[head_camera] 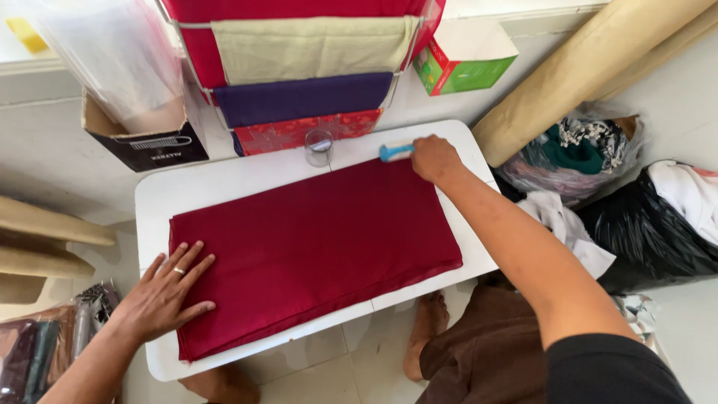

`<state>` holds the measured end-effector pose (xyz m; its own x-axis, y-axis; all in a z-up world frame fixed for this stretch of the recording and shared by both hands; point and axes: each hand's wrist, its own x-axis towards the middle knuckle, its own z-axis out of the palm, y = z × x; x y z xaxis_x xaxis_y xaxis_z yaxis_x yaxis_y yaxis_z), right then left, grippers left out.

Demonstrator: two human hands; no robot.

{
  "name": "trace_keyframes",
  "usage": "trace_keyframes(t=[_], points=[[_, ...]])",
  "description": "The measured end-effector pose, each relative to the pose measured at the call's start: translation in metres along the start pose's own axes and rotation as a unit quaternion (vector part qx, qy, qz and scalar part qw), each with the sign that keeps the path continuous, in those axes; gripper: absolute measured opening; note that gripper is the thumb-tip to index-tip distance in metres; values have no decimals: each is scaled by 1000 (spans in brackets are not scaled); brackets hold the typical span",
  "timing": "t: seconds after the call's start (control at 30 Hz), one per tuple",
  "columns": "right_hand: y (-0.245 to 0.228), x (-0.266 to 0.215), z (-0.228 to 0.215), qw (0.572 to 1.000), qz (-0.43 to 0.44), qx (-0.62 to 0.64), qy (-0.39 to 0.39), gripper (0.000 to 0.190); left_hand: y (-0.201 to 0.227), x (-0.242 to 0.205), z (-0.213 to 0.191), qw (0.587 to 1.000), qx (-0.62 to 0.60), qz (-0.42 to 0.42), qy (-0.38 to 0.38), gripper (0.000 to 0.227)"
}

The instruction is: The person folds a large piece of maroon fabric on a white table, using a lint roller to smooth the surface between folds. The fabric is folded multiple times into a compact rectangle.

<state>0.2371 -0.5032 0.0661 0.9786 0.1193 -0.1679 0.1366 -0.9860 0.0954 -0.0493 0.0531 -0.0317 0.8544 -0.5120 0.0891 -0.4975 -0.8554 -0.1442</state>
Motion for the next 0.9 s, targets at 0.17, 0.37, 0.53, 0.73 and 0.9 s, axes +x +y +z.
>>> trace_keyframes(t=[0.17,0.37,0.53,0.73,0.9], points=[[4,-31,10,1000,-9,-3,-29,32,-6,-2,7,997,68,6,21,112],[31,-162,-10,989,-68,7,-134,27,3,9,-29,995,-1,40,89,103],[44,-238,-33,958,-30,5,-286,43,9,2,-24,993,-28,75,88,102],[63,-226,-63,925,-266,-242,-119,50,20,-18,-29,992,14,88,87,107],[47,-193,-40,902,-397,-160,-53,34,19,-22,-61,983,10,-9,-181,95]])
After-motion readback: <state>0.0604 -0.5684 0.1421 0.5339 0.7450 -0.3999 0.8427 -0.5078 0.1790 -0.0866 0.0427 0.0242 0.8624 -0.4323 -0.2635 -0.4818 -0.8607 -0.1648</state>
